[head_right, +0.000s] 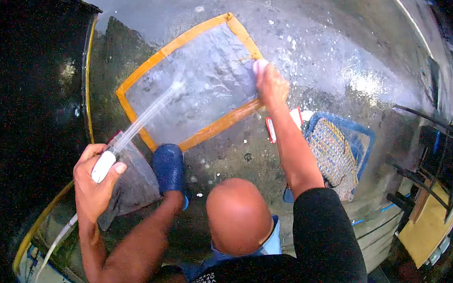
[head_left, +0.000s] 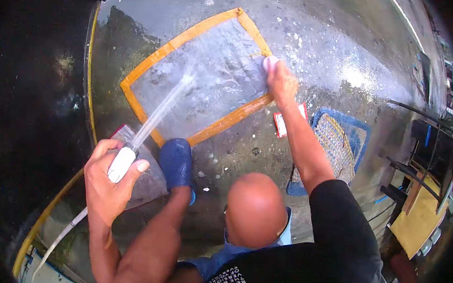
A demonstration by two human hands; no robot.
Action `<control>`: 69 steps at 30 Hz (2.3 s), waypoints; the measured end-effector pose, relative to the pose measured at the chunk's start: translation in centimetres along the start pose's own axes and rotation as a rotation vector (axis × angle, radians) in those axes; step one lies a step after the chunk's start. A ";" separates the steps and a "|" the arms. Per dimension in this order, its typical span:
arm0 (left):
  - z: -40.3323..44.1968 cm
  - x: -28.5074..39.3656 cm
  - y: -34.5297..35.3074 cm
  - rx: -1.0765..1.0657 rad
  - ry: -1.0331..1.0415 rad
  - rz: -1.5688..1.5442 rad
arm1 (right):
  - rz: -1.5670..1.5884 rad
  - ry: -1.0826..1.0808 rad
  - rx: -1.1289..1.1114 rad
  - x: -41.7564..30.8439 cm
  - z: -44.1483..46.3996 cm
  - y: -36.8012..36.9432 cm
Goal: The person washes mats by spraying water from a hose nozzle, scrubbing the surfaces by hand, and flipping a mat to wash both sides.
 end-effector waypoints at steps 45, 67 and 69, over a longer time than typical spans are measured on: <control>-0.4 0.3 -0.4 0.062 0.061 -0.095 | -0.108 -0.774 -0.265 -18.9 -3.4 9.8; -1.0 -0.8 -2.4 0.122 -0.009 -0.127 | -0.072 -0.062 0.242 -6.2 13.8 -2.2; -0.9 -0.9 -1.9 0.110 -0.010 -0.153 | 0.036 -0.275 0.251 -9.9 11.8 -1.2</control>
Point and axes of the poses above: each hand's wrist, its own z-axis towards the middle knuckle, its own y-axis out of the palm, x = y × z, the point moved 8 cm from there along z, towards the middle knuckle, and after that the axes turned 7 degrees about -x, right-handed, at the moved point
